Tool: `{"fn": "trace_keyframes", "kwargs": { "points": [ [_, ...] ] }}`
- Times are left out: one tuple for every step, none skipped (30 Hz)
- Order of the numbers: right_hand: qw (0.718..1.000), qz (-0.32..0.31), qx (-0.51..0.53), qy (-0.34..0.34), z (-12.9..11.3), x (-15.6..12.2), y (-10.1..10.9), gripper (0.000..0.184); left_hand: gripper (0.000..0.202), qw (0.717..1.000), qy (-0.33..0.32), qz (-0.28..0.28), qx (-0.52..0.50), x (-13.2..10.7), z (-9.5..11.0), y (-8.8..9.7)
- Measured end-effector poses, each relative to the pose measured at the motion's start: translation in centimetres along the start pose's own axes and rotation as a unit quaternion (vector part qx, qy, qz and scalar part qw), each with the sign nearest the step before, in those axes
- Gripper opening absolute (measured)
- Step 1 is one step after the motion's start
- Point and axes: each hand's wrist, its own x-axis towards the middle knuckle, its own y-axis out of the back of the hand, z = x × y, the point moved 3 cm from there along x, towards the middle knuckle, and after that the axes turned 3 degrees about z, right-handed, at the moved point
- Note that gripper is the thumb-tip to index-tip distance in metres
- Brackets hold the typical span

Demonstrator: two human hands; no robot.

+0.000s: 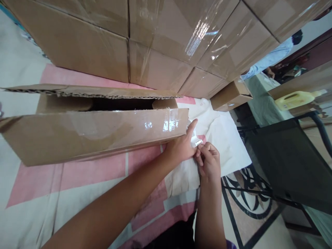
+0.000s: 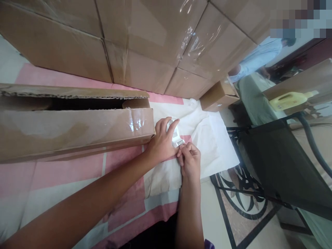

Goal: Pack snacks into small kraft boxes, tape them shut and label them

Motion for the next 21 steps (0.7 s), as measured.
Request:
{"fn": "trace_keyframes", "kwargs": {
  "points": [
    [1.0,-0.002,-0.001,-0.001,-0.06,0.0,-0.02,0.049,0.083,1.0,-0.002,0.003,0.001,0.01,-0.02,-0.02],
    [1.0,-0.004,-0.002,-0.003,-0.12,0.0,-0.04,0.049,0.083,1.0,-0.005,0.007,0.002,0.02,-0.04,-0.04],
    [1.0,-0.007,-0.004,-0.005,-0.19,-0.01,-0.06,0.049,0.084,1.0,-0.007,0.011,0.002,0.03,-0.06,-0.07],
    [1.0,-0.009,-0.006,-0.007,-0.24,-0.02,-0.07,0.049,0.085,1.0,-0.009,0.014,0.002,0.04,-0.08,-0.11],
    [1.0,-0.012,-0.008,-0.009,-0.29,-0.03,-0.08,0.049,0.085,1.0,-0.009,0.016,0.003,0.04,-0.11,-0.14],
    [1.0,-0.014,-0.009,-0.01,-0.32,-0.04,-0.08,0.049,0.086,1.0,-0.01,0.018,0.003,0.04,-0.14,-0.16],
    [1.0,-0.015,-0.011,-0.011,-0.34,-0.05,-0.07,0.048,0.086,1.0,-0.01,0.021,0.004,0.03,-0.17,-0.18],
    [1.0,-0.017,-0.012,-0.012,-0.35,-0.06,-0.05,0.048,0.087,1.0,-0.012,0.023,0.006,0.01,-0.18,-0.18],
    [1.0,-0.018,-0.013,-0.012,-0.35,-0.07,-0.04,0.047,0.087,1.0,-0.014,0.027,0.007,0.0,-0.18,-0.17],
    [1.0,-0.018,-0.013,-0.011,-0.35,-0.08,-0.03,0.046,0.087,0.999,-0.017,0.03,0.007,-0.02,-0.16,-0.14],
    [1.0,-0.019,-0.013,-0.01,-0.34,-0.08,-0.03,0.046,0.087,0.999,-0.021,0.033,0.008,-0.04,-0.13,-0.09],
    [1.0,-0.019,-0.012,-0.009,-0.34,-0.09,-0.04,0.046,0.086,0.999,-0.022,0.035,0.008,-0.05,-0.1,-0.03],
    [1.0,-0.02,-0.011,-0.007,-0.34,-0.08,-0.05,0.046,0.086,0.999,-0.022,0.034,0.007,-0.05,-0.06,0.04],
    [1.0,-0.021,-0.01,-0.005,-0.32,-0.08,-0.07,0.046,0.085,0.999,-0.019,0.031,0.007,-0.05,-0.03,0.09],
    [1.0,-0.022,-0.009,-0.002,-0.29,-0.07,-0.08,0.046,0.085,1.0,-0.015,0.026,0.006,-0.05,0.0,0.14],
    [1.0,-0.023,-0.008,0.001,-0.24,-0.07,-0.09,0.046,0.085,1.0,-0.01,0.019,0.005,-0.04,0.04,0.18],
    [1.0,-0.023,-0.006,0.005,-0.18,-0.06,-0.09,0.046,0.085,1.0,-0.005,0.011,0.003,-0.03,0.06,0.22],
    [1.0,-0.024,-0.004,0.01,-0.11,-0.07,-0.08,0.046,0.086,1.0,0.0,0.005,0.001,-0.02,0.09,0.25],
    [1.0,-0.024,-0.002,0.016,-0.03,-0.07,-0.06,0.046,0.085,1.0,0.002,0.001,-0.002,-0.01,0.12,0.29],
    [0.999,-0.024,0.001,0.021,0.05,-0.09,-0.04,0.046,0.085,1.0,0.004,-0.001,-0.005,0.0,0.16,0.33],
    [0.999,-0.024,0.004,0.027,0.12,-0.1,-0.01,0.046,0.084,1.0,0.005,-0.001,-0.008,0.01,0.18,0.36]
  ]
}}
